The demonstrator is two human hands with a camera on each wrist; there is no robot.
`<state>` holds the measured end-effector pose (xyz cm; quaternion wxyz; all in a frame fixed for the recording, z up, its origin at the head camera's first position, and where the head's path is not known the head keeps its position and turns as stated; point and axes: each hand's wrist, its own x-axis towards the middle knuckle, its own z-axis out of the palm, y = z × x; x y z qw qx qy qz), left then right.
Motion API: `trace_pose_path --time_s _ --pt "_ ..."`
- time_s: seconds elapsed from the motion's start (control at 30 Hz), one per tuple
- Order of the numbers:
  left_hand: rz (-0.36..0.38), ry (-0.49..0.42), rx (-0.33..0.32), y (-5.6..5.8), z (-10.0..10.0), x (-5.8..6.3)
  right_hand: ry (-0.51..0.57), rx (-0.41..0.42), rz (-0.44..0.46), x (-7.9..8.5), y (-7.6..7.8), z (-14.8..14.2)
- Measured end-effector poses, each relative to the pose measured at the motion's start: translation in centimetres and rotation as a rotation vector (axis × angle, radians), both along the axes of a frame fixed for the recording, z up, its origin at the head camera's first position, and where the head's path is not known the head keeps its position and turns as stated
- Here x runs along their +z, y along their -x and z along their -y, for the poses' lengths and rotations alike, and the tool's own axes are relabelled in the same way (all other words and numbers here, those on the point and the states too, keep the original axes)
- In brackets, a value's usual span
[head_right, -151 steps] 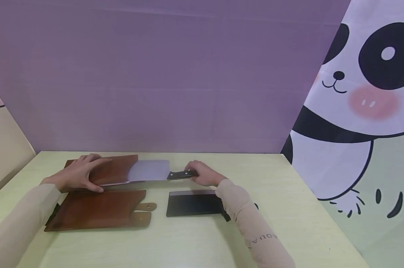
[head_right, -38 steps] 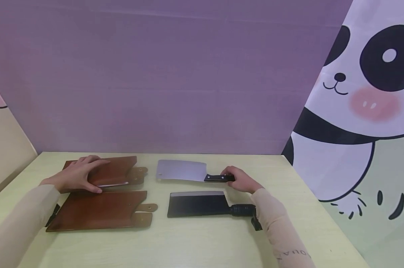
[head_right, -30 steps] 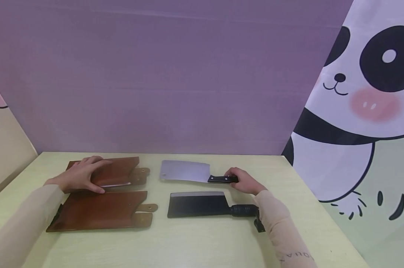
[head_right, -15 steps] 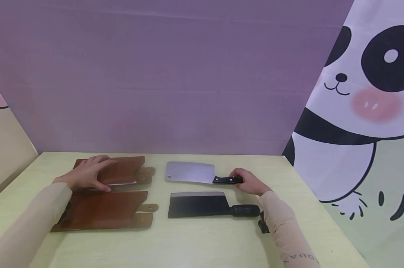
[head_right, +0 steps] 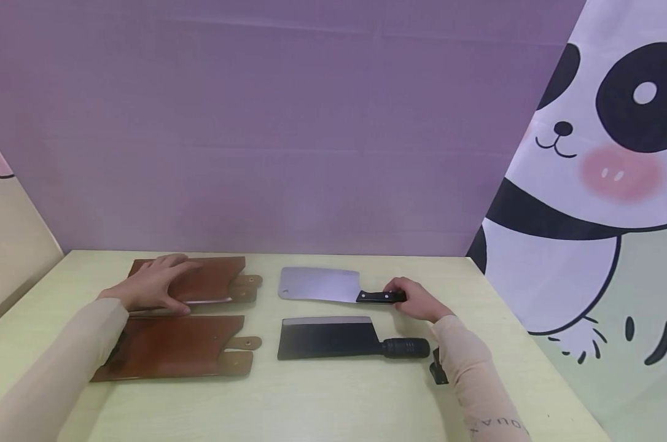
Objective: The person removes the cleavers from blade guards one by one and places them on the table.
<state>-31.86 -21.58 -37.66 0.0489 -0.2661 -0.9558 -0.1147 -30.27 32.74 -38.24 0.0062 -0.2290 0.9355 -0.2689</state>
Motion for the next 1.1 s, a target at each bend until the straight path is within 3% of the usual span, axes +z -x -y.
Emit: trace_pose_path --time_s 1.1 --pt "0.083 0.023 -0.013 1.5 -0.5 -0.6 -0.024 0.0 0.049 -0.5 1.2 -0.7"
